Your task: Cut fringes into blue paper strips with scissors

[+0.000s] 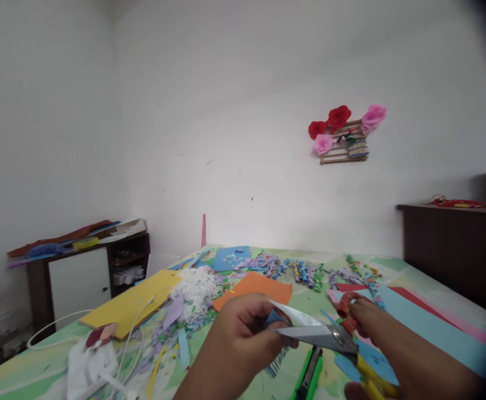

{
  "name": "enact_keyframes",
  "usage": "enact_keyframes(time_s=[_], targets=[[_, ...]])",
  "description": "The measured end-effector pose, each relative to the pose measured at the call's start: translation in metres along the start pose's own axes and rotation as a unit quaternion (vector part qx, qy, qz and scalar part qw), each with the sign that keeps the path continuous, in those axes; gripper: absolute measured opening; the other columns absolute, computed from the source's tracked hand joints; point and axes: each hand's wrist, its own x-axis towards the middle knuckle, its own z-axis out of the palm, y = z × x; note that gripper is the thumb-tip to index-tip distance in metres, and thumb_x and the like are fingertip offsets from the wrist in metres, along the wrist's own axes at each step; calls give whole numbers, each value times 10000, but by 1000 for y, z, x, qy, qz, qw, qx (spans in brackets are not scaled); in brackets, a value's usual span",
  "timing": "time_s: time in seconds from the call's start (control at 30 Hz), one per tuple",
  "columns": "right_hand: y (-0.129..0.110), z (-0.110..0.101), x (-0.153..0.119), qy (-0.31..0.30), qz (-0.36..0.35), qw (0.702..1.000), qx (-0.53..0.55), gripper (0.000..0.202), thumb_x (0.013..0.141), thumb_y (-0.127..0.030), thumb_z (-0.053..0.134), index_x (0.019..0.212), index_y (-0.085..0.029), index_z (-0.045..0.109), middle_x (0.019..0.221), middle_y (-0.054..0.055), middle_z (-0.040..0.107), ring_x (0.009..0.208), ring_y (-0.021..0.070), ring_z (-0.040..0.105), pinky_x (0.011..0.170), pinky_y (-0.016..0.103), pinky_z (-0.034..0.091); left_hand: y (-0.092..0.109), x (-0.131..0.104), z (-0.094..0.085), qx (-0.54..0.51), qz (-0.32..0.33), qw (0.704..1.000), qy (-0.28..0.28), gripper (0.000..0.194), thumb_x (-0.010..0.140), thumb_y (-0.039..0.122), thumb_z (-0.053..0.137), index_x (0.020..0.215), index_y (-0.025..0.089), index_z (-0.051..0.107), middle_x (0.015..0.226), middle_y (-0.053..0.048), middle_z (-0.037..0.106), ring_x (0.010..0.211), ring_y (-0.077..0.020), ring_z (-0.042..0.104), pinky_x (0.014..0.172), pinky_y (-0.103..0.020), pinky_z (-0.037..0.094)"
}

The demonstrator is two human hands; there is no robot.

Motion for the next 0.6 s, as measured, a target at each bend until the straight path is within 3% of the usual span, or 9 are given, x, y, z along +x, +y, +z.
enact_keyframes(time_s=[0.2, 0.33, 0.5, 0.6], targets=[[-1, -3, 5, 45, -121, 991, -35, 552, 496, -169, 614, 978, -269, 363, 954, 26, 539, 901, 232, 569, 721, 272, 505, -1, -2, -4, 1, 18, 1000, 18, 62, 587, 132, 609, 544, 159, 643, 503, 33, 542, 483, -79, 448, 458, -173, 328], [0, -4, 5, 40, -142, 987, -67, 592, 506, -195, 606, 1020, -256, 319, 955, 44, 521, 884, 238, 571, 704, 285, 516, -2, -1, -8, 7, 24, 1000, 4, 55, 602, 156, 626, 556, 159, 656, 530, 10, 569, 510, -99, 478, 476, -189, 355], [0, -2, 2, 25, -133, 986, -93, 656, 495, -185, 629, 1052, -248, 290, 989, 55, 512, 933, 255, 551, 734, 290, 508, -1, -1, -4, -36, -11, 998, 53, 44, 586, 185, 627, 563, 149, 637, 484, 22, 543, 467, -93, 462, 458, -194, 325], [-1, -3, 1, 19, -140, 985, -101, 679, 500, -193, 622, 1080, -238, 272, 986, 61, 515, 933, 260, 547, 743, 295, 504, 0, -4, -2, -52, 0, 997, 51, 34, 567, 170, 624, 538, 151, 628, 456, 36, 514, 440, -85, 437, 442, -191, 307]])
